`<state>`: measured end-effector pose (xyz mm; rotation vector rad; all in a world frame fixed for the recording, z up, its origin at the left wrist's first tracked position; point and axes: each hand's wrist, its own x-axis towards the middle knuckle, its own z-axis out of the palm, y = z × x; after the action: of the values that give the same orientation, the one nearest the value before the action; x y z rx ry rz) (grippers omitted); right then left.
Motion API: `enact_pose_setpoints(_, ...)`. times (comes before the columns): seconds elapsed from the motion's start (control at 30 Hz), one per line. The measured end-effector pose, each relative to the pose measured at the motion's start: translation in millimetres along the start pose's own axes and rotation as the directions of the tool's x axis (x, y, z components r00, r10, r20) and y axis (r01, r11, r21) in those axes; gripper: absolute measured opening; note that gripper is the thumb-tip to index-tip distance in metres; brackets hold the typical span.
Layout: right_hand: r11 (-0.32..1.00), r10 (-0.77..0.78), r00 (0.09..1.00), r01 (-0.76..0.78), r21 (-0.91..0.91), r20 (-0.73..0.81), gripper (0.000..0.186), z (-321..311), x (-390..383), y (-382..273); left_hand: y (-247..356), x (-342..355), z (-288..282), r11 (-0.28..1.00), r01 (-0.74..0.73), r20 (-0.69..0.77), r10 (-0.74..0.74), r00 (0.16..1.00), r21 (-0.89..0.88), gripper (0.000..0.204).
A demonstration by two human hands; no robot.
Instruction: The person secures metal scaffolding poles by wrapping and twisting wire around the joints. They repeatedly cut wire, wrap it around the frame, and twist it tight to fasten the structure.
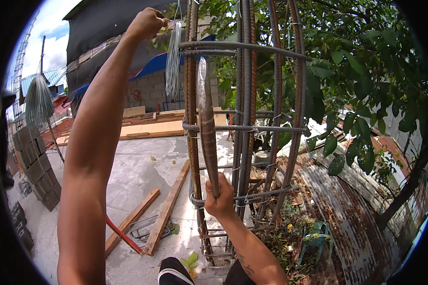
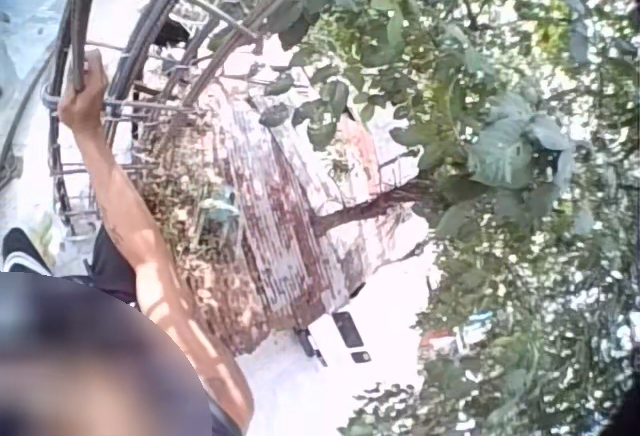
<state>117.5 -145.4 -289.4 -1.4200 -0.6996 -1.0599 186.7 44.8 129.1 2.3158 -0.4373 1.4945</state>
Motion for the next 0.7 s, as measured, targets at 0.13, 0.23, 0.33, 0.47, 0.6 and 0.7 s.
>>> enact_pose_setpoints(0.13, 0.998, 0.027, 1.000, -0.028, -0.051, -0.014, 0.019, 2.7, 1.0, 2.1, -31.9, 22.3, -23.0, 0.859, 0.252, -0.031, -0.296, 0.955, -0.446, 0.022)
enact_pose_setpoints(0.23, 0.998, 0.067, 0.997, -0.066, 0.017, -0.043, 0.020, 4.2, -0.1, 5.4, -52.6, 26.8, -44.2, 0.671, 0.308, -0.061, -0.466, 0.883, -0.674, 0.027)
enact_pose_setpoints(0.33, 0.995, 0.091, 0.993, -0.088, 0.035, -0.075, 0.020, 4.0, -1.4, 5.7, -63.0, 14.9, -73.1, 0.481, 0.283, -0.070, -0.593, 0.802, -0.830, 0.029)
enact_pose_setpoints(0.47, 0.982, 0.160, 0.986, -0.154, 0.108, -0.051, 0.022, 5.8, 0.8, 4.5, -60.0, -1.6, -87.2, 0.448, 0.032, -0.269, -0.590, 0.761, -0.893, 0.025)
enact_pose_setpoints(0.6, 0.962, 0.142, 0.986, -0.116, 0.246, -0.092, 0.022, 9.3, 3.1, 2.8, -73.1, -8.1, -94.9, 0.426, -0.092, -0.390, -0.690, 0.610, -0.900, 0.021)
enact_pose_setpoints(0.7, 0.977, 0.108, 0.992, -0.095, 0.189, -0.062, 0.023, 9.6, 4.2, 3.4, -107.8, -11.6, -95.0, 0.549, 0.122, -0.367, -0.692, 0.622, -0.827, 0.021)
